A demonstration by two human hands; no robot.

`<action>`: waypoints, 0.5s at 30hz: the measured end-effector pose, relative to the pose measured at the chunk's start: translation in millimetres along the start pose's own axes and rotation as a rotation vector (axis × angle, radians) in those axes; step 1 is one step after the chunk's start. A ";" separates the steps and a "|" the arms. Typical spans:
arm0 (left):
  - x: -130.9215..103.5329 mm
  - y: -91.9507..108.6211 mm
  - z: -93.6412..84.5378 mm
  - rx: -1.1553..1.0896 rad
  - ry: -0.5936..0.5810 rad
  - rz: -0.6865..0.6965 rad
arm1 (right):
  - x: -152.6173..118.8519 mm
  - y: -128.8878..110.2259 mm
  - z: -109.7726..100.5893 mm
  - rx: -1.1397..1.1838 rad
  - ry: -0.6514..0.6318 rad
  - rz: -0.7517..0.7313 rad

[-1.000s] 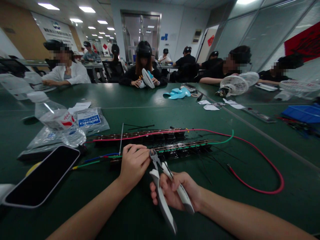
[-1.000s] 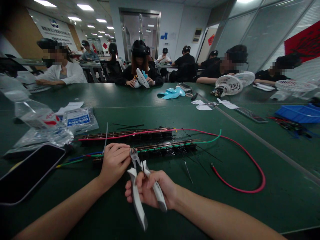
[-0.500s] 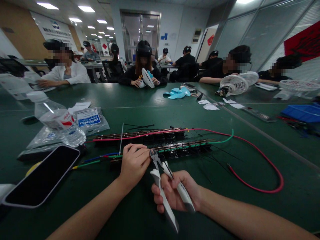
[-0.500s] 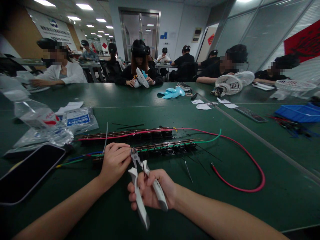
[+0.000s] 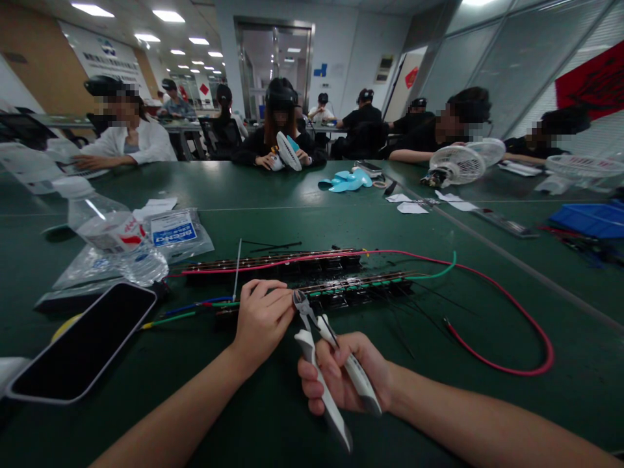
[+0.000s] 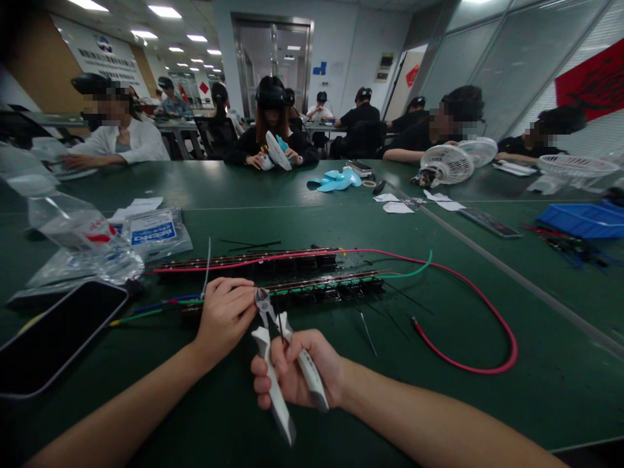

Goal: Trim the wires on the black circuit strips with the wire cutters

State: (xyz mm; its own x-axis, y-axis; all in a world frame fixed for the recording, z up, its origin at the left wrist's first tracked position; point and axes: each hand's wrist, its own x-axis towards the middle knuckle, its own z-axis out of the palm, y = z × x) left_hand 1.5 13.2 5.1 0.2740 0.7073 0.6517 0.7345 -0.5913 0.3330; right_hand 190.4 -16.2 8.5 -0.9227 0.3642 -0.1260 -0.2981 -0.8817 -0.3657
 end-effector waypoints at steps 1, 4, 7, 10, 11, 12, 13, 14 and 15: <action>-0.1 -0.1 0.1 0.002 0.000 0.000 | 0.1 0.1 0.2 0.001 0.004 0.002; -0.7 -0.8 0.7 0.004 -0.005 -0.001 | 0.3 0.4 0.7 0.011 0.022 0.007; -1.2 -1.5 1.6 0.005 -0.005 0.002 | 0.4 0.9 1.2 0.019 0.043 0.003; -1.4 -1.7 2.0 0.000 0.000 0.001 | 0.6 1.3 1.7 0.012 0.056 -0.004; -1.3 -1.6 1.9 -0.002 0.000 -0.001 | 0.6 1.5 1.9 0.009 0.059 -0.006; -1.4 -1.5 1.9 -0.004 0.002 -0.002 | 0.6 1.6 2.0 0.008 0.062 -0.009; -1.4 -1.4 1.8 -0.005 0.002 -0.002 | 0.6 1.8 2.1 0.008 0.066 -0.010; -1.5 -1.4 1.8 -0.006 0.002 -0.001 | 0.5 2.1 2.2 0.010 0.070 -0.012; -1.7 -1.3 1.7 -0.006 0.002 -0.001 | 0.4 2.3 2.3 0.011 0.073 -0.013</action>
State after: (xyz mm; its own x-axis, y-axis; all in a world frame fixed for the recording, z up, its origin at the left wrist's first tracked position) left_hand 1.2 13.4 2.4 0.2726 0.7071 0.6525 0.7309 -0.5932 0.3375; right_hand 188.7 -18.8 9.7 -0.8987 0.3959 -0.1888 -0.3127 -0.8800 -0.3574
